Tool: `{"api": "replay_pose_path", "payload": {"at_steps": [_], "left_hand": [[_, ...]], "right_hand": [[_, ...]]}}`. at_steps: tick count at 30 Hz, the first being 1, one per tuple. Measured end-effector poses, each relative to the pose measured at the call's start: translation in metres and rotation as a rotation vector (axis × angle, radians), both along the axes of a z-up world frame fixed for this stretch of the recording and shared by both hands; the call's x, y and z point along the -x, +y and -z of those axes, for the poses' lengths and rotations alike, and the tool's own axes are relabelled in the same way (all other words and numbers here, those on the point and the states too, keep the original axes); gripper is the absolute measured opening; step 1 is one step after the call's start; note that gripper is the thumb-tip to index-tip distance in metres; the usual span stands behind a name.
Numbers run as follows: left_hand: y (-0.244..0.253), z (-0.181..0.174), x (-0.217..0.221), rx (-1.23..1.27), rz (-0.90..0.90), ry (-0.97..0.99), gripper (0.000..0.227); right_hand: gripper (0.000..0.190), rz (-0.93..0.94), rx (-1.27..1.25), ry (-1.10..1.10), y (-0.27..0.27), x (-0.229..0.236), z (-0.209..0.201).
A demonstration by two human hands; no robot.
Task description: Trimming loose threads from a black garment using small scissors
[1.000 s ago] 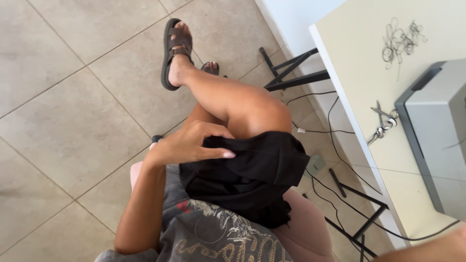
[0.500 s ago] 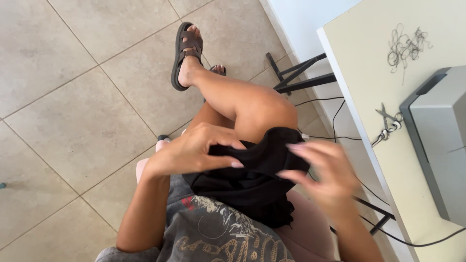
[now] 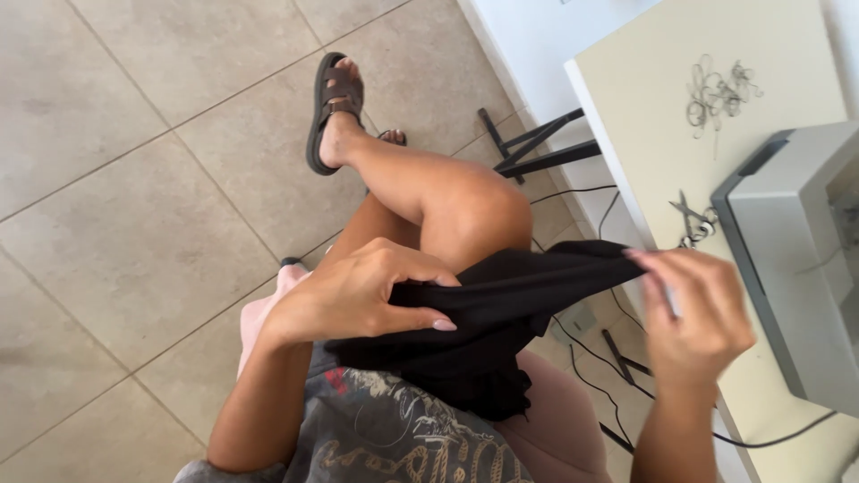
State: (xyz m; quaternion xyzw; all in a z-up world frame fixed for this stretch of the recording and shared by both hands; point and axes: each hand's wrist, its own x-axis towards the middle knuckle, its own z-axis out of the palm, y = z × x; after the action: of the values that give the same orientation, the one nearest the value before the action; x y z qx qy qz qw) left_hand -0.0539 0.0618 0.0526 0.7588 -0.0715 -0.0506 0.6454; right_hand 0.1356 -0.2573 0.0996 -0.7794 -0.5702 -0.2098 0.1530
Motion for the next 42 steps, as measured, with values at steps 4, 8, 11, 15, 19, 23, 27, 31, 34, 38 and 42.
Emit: {"api": "replay_pose_path", "payload": {"at_steps": [4,8,11,15,19,23,27,31,34,38,42], "left_hand": [[-0.013,0.006,-0.011,0.138,-0.005,-0.035,0.031],[-0.017,0.016,-0.012,0.348,-0.021,0.003,0.031],[-0.015,0.013,-0.011,0.493,-0.054,0.181,0.026],[-0.022,0.02,-0.011,0.502,-0.091,0.225,0.029],[-0.037,0.015,-0.015,0.393,-0.202,0.145,0.021],[-0.047,0.011,-0.012,0.386,-0.288,0.149,0.032],[-0.054,0.016,-0.021,0.297,-0.421,0.003,0.015],[-0.068,0.026,-0.035,0.194,-0.491,-0.049,0.011],[-0.079,0.049,-0.049,0.194,-0.488,0.001,0.011],[-0.078,0.052,-0.052,0.216,-0.49,0.007,0.009],[-0.037,0.047,-0.038,0.21,-0.649,0.047,0.013]], "right_hand": [[0.027,0.087,0.101,0.145,-0.036,-0.011,0.018],[0.026,0.06,0.012,0.207,-0.034,0.002,0.003],[0.017,0.139,-0.035,0.225,-0.023,0.012,-0.01],[0.015,-0.133,-0.421,0.94,-0.04,0.015,0.009],[0.017,-0.756,-0.622,1.868,0.028,0.049,-0.012],[0.016,-0.076,-0.181,0.793,0.025,0.049,0.011],[0.011,-0.107,-0.057,0.245,0.063,0.049,0.021],[0.005,-0.024,-0.051,0.382,0.057,0.046,0.039],[0.01,-0.022,-0.061,0.363,0.046,0.033,0.06],[0.009,-0.002,-0.053,0.384,0.031,0.025,0.064],[0.015,0.232,-0.089,0.357,-0.005,0.0,0.066]]}}
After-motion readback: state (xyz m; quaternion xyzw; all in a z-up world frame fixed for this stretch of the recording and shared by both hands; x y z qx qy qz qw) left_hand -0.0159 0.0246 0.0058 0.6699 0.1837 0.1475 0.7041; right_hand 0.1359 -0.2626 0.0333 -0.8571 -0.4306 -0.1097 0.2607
